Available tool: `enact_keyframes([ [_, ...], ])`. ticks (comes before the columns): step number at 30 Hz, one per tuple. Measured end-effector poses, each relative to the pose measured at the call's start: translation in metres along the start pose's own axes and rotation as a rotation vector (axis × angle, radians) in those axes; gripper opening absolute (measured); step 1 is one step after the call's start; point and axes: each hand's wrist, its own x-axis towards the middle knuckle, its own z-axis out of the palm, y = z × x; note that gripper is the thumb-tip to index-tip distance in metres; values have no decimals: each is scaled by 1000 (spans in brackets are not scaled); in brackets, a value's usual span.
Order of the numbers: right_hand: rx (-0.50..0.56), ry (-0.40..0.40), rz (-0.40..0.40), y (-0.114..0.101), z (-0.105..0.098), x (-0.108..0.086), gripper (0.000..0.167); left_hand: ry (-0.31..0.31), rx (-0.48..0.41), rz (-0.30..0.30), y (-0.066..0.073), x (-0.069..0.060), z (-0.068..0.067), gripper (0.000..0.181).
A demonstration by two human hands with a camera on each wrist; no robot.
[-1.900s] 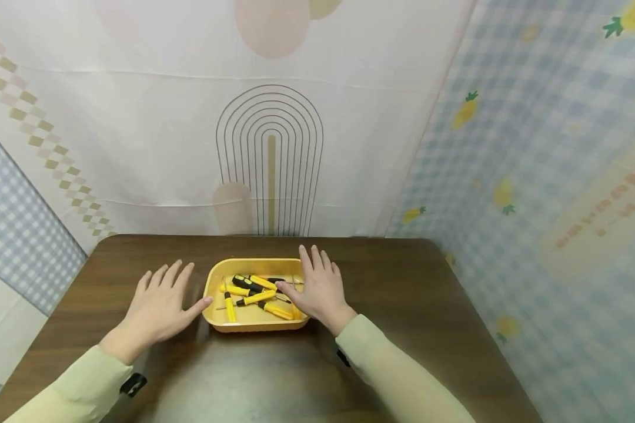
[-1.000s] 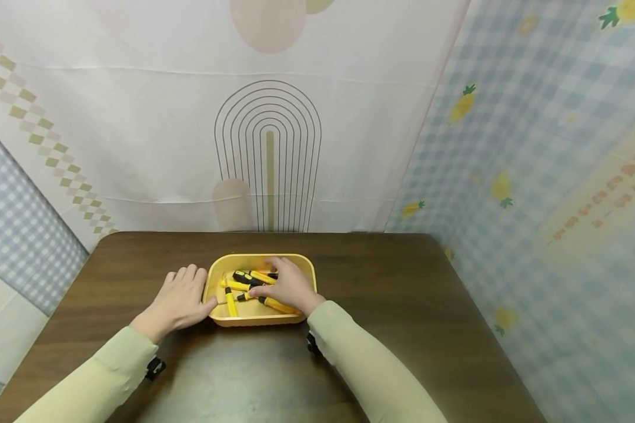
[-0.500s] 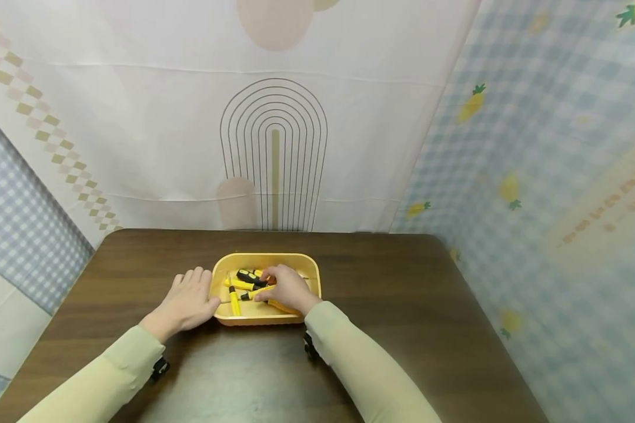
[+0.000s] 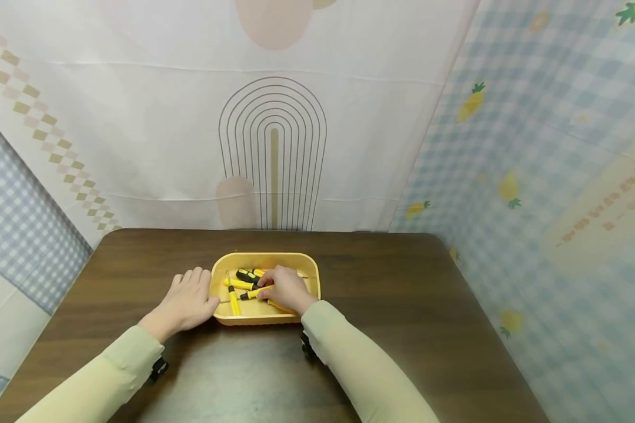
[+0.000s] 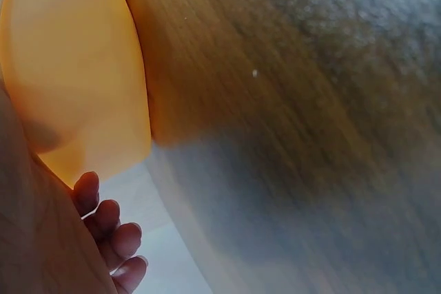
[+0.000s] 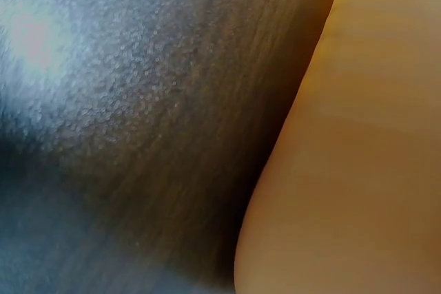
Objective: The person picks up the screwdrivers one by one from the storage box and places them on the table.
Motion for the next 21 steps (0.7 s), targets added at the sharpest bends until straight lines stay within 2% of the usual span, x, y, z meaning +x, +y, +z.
enact_keyframes([
  [9, -56, 6, 10, -5, 1, -2, 23, -18, -1, -10, 2, -1, -2, 37],
  [21, -77, -15, 22, -5, -2, -4, 20, -42, -6, -27, 2, 0, -2, 37],
])
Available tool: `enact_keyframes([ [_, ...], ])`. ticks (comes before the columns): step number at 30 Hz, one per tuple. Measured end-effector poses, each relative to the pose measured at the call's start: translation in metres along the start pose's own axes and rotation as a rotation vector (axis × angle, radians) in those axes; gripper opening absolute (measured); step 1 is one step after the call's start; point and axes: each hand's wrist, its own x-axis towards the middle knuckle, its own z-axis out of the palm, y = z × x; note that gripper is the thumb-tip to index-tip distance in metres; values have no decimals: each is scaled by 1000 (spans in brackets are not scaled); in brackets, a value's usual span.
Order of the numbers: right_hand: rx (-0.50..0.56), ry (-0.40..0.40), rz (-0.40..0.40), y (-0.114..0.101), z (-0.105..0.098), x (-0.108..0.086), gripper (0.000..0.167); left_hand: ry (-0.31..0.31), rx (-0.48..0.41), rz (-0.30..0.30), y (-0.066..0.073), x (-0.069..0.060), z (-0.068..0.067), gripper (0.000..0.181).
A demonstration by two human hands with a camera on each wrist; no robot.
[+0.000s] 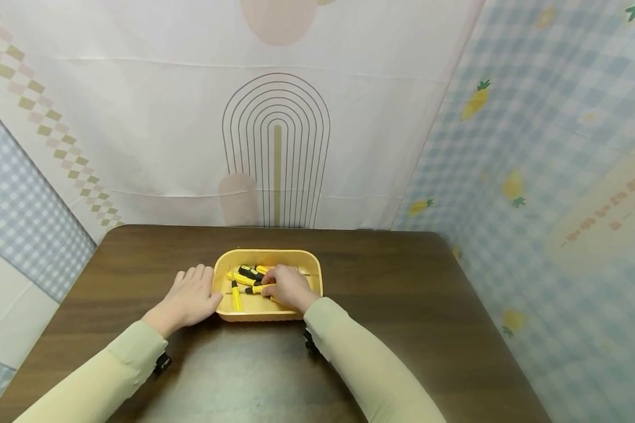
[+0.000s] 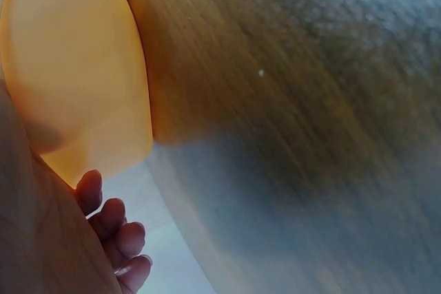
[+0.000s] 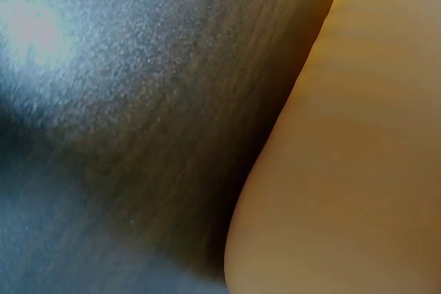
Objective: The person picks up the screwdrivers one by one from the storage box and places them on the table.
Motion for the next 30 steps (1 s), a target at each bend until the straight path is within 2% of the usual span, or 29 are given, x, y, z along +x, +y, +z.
enact_keyframes([
  [7, -26, -28, 16, 0, -5, -1, 19, -6, 0, 3, 1, 0, -2, 35],
  [17, -20, 13, -20, 6, -28, -4, 11, -2, -8, 8, -2, 2, -2, 33],
  [22, 32, 35, -34, 12, -39, -4, 16, 2, -16, 2, -2, 2, -2, 33],
  [27, 104, 47, 32, 17, -49, -7, 18, -3, -21, 1, -2, 1, -1, 32],
  [30, 134, 81, 51, 23, -58, -10, 17, -4, -24, 2, -1, 1, 0, 32],
])
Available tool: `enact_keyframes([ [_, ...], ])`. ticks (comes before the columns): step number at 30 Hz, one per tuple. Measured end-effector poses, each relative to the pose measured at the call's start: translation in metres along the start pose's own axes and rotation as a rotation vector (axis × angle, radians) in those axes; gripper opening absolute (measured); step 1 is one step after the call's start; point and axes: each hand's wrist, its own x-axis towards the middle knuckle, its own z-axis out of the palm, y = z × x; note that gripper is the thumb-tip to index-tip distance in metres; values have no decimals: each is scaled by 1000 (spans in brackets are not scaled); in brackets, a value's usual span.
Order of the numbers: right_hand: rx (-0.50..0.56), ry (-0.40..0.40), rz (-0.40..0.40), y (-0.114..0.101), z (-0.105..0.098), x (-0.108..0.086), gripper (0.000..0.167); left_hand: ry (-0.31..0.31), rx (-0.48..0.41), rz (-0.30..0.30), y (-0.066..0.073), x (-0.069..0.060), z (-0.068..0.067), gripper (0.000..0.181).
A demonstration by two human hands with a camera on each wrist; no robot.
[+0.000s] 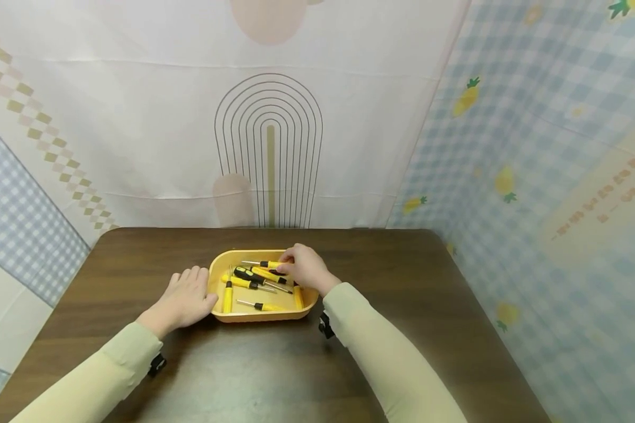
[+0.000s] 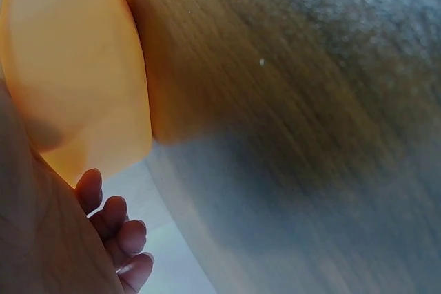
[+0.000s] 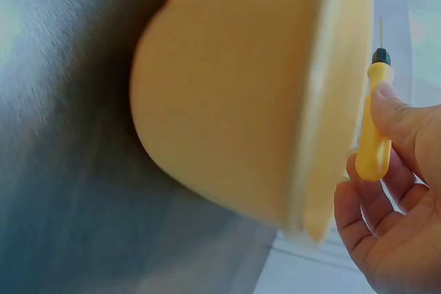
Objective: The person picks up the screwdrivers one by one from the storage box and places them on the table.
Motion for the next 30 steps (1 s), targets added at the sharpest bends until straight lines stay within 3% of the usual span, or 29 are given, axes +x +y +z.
enact_keyframes([
  [6, 29, 126, -13, 21, -27, -6, 20, -2, -8, -2, 0, 0, 3, 32],
  [14, 178, 228, 133, 72, -51, -26, 16, -15, -7, -10, 0, 0, 2, 33],
  [20, 261, 164, 311, 100, -51, -43, 21, -30, -5, -14, 2, -1, -2, 33],
  [30, 435, 53, 540, 118, -41, -55, 25, -25, -6, -17, 3, -1, -4, 33],
])
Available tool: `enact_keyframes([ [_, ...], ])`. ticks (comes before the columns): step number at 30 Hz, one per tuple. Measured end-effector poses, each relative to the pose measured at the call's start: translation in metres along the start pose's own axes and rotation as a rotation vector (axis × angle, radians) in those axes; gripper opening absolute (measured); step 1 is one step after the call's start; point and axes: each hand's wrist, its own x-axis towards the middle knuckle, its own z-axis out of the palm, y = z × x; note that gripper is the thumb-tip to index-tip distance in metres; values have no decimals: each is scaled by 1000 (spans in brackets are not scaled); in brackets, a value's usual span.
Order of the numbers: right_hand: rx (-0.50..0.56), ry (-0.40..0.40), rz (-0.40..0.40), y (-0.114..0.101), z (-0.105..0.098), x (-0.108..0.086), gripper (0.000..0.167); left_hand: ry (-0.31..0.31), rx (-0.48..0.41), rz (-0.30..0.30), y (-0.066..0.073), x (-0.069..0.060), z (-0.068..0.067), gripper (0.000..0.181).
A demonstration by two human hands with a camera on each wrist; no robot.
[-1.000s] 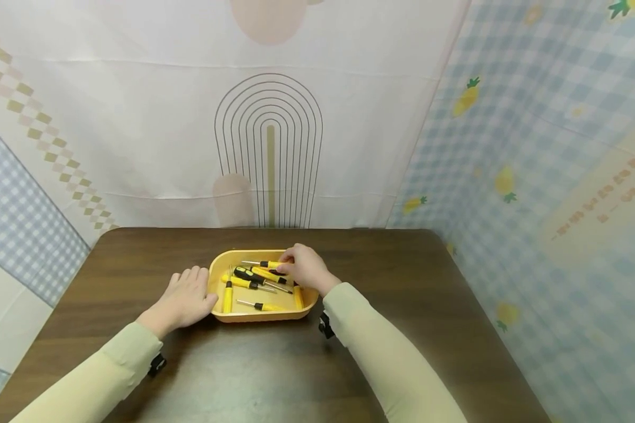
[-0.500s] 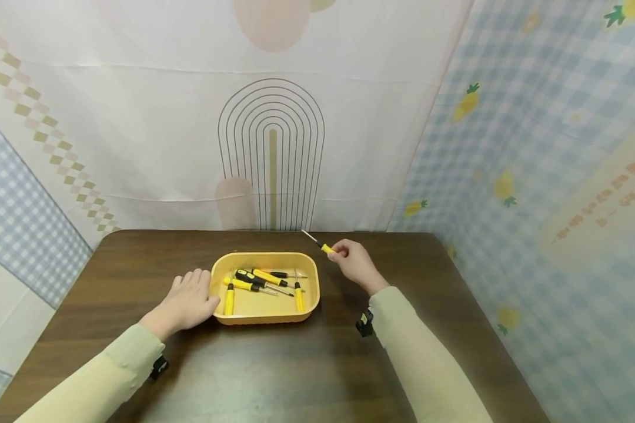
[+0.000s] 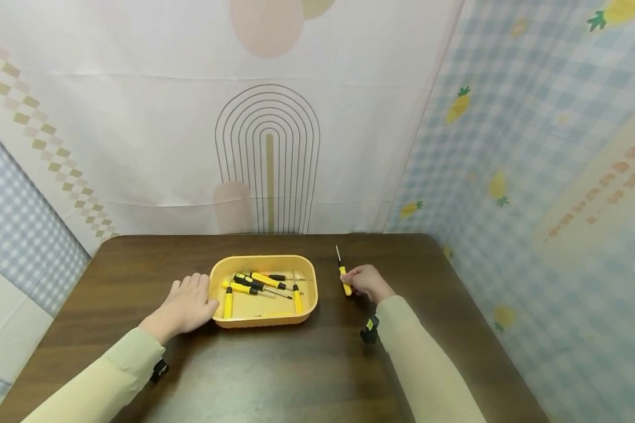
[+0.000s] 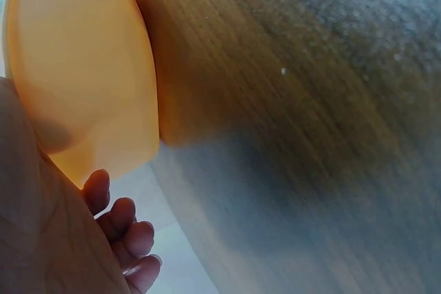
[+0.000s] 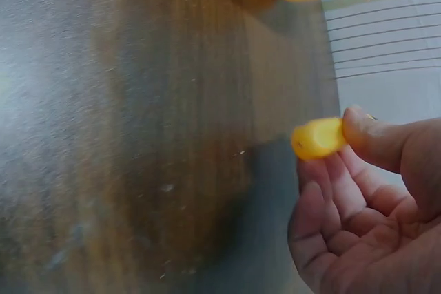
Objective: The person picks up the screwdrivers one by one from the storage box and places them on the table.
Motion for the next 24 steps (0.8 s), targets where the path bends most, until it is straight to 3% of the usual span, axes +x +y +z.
enact_keyframes([
  [9, 89, -89, 107, 10, 9, 1, 23, -10, 3, -13, -5, 1, -5, 34],
  [19, 78, -100, 158, 16, 12, -1, 23, -18, -14, -15, -4, -5, 0, 36],
  [24, 65, -87, 134, 18, 6, -3, 24, -10, -22, -11, -2, -1, 3, 35],
])
